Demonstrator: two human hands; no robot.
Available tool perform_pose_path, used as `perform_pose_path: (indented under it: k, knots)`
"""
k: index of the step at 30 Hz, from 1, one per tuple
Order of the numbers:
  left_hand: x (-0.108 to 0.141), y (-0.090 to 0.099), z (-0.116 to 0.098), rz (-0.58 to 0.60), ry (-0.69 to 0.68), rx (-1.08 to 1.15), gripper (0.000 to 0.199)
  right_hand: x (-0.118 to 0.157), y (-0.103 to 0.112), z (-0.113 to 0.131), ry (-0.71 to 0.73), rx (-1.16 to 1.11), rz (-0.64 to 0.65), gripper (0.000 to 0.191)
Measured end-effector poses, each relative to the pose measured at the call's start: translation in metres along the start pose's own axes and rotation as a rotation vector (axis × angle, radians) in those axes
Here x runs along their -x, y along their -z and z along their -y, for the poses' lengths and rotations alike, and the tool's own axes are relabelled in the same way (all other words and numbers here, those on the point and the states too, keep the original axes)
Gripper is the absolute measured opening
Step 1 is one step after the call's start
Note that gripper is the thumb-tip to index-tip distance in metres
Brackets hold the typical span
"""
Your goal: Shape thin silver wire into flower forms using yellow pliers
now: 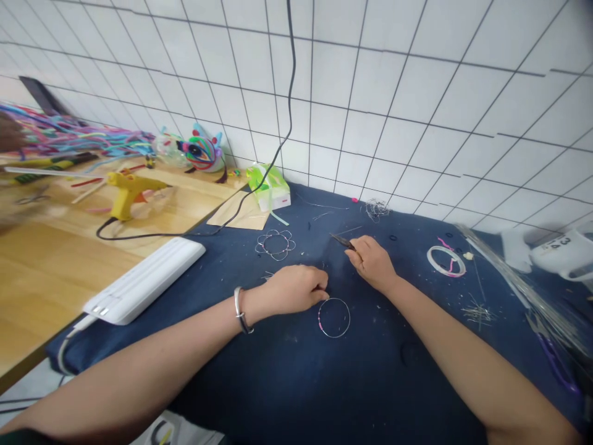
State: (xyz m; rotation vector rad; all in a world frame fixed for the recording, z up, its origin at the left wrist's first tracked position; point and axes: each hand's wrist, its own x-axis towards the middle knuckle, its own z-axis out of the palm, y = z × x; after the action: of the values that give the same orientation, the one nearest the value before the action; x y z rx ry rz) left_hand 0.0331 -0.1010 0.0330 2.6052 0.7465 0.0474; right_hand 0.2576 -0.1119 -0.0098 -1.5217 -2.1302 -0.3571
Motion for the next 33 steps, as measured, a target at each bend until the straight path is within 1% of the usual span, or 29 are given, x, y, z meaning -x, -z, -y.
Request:
perform_pose_path:
  k: [3, 6, 8, 10, 14, 17, 21, 24, 27, 29, 33]
  knots:
    - [0.003, -0.001, 0.0, 0.018, -0.035, 0.0, 0.021, 0.001, 0.0, 0.0, 0.017, -0.027, 0.006, 0.027]
    - [0.006, -0.007, -0.005, 0.017, -0.098, -0.012, 0.015, 0.001, 0.001, 0.002, 0.028, -0.058, 0.014, 0.027]
    - [0.008, -0.009, -0.008, 0.021, -0.117, -0.013, 0.012, 0.0, 0.003, 0.004, 0.025, -0.094, 0.014, 0.027]
    - [0.007, -0.009, -0.009, 0.006, -0.102, -0.021, 0.011, 0.0, 0.006, 0.009, -0.002, -0.16, 0.015, 0.026]
    - [0.003, -0.001, -0.005, -0.077, 0.024, -0.013, 0.011, -0.003, 0.015, 0.025, -0.139, -0.379, 0.04, 0.024]
    - [-0.002, 0.004, 0.002, -0.165, 0.085, 0.011, 0.01, -0.004, 0.02, 0.035, -0.208, -0.512, 0.117, 0.026]
    - [-0.006, 0.006, 0.007, -0.264, 0.081, -0.013, 0.009, -0.004, 0.024, 0.042, -0.257, -0.624, 0.193, 0.025]
    - [-0.006, 0.004, 0.008, -0.291, 0.065, -0.062, 0.01, -0.005, 0.026, 0.043, -0.283, -0.704, 0.246, 0.026]
    - [-0.006, 0.002, 0.009, -0.309, 0.063, -0.103, 0.012, -0.005, 0.027, 0.044, -0.303, -0.743, 0.264, 0.026]
    - [-0.007, 0.002, 0.01, -0.313, 0.072, -0.084, 0.012, -0.005, 0.027, 0.045, -0.315, -0.737, 0.268, 0.025]
    - [-0.009, 0.001, 0.014, -0.323, 0.091, 0.045, 0.01, -0.005, 0.027, 0.045, -0.319, -0.719, 0.279, 0.024]
